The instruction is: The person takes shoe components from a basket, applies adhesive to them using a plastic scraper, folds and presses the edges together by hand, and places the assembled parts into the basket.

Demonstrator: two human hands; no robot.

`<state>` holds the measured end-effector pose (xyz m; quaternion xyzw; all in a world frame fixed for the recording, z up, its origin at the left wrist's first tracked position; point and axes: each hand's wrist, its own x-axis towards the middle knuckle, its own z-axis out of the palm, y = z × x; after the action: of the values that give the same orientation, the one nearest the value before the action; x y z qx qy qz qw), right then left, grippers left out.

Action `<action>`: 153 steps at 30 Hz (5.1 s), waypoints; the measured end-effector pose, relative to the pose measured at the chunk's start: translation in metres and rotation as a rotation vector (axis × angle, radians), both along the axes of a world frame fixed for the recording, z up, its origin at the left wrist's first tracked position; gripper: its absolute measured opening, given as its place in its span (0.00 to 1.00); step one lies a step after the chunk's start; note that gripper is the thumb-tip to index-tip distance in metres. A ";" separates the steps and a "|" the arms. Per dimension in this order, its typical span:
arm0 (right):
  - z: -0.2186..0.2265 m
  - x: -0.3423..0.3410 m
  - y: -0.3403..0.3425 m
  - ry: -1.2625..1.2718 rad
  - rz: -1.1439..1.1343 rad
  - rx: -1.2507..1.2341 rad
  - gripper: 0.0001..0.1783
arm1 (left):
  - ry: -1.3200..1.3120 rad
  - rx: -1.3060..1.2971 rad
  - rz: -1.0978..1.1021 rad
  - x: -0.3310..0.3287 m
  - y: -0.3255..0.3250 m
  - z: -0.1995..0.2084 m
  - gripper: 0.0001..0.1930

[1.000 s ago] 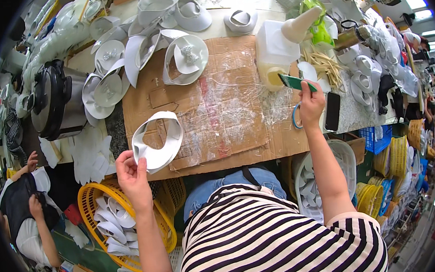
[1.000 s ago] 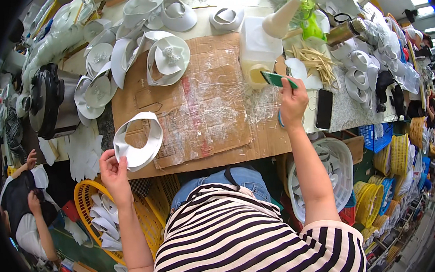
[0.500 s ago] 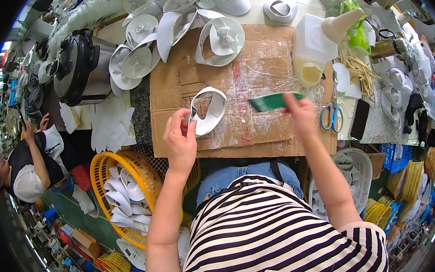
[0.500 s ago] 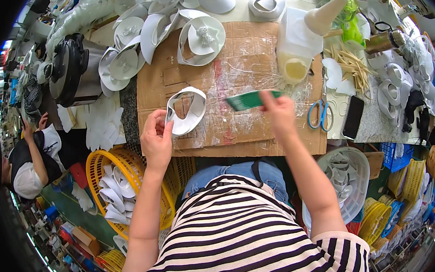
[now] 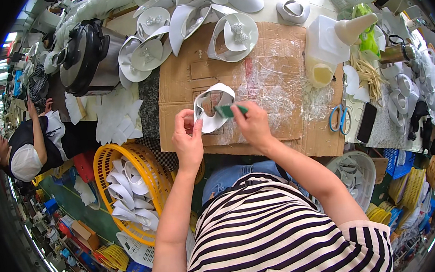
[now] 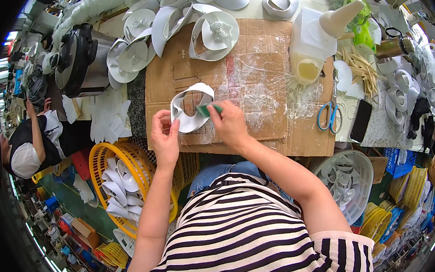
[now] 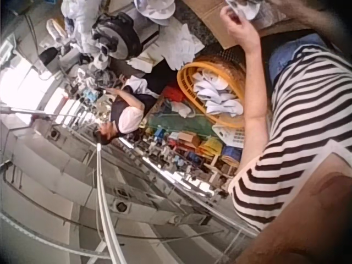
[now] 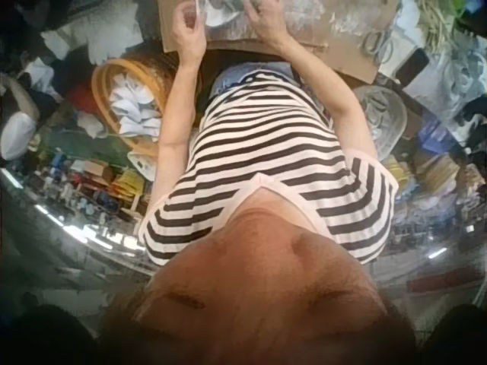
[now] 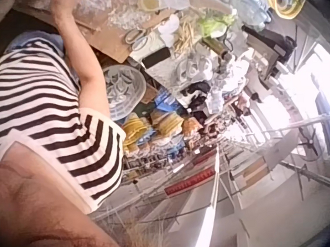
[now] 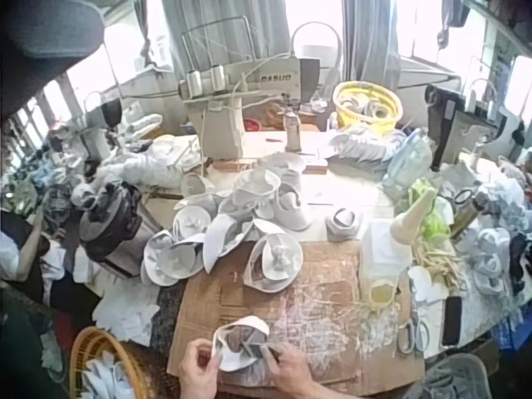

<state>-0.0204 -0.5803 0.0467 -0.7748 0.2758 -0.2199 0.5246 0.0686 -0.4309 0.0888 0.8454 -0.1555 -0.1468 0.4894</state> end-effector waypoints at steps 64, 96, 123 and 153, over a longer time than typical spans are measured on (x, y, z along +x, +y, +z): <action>0.052 -0.078 -0.088 -0.114 -0.351 0.341 0.09 | 1.139 -0.593 0.460 0.026 0.019 -0.035 0.12; 0.012 -0.090 -0.060 0.044 -0.050 0.222 0.09 | 0.371 -0.385 0.056 -0.032 0.006 0.024 0.12; 0.115 0.033 0.052 -0.154 0.537 0.082 0.13 | 0.071 -0.592 0.678 -0.008 0.149 0.024 0.12; 0.084 0.003 0.024 0.092 0.183 0.178 0.10 | -0.446 0.368 0.524 0.028 0.269 -0.045 0.17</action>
<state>-0.0178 -0.5564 0.1308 -0.7565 0.2461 -0.1101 0.5959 0.0970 -0.1622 0.0437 0.9414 -0.0079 0.1450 0.3045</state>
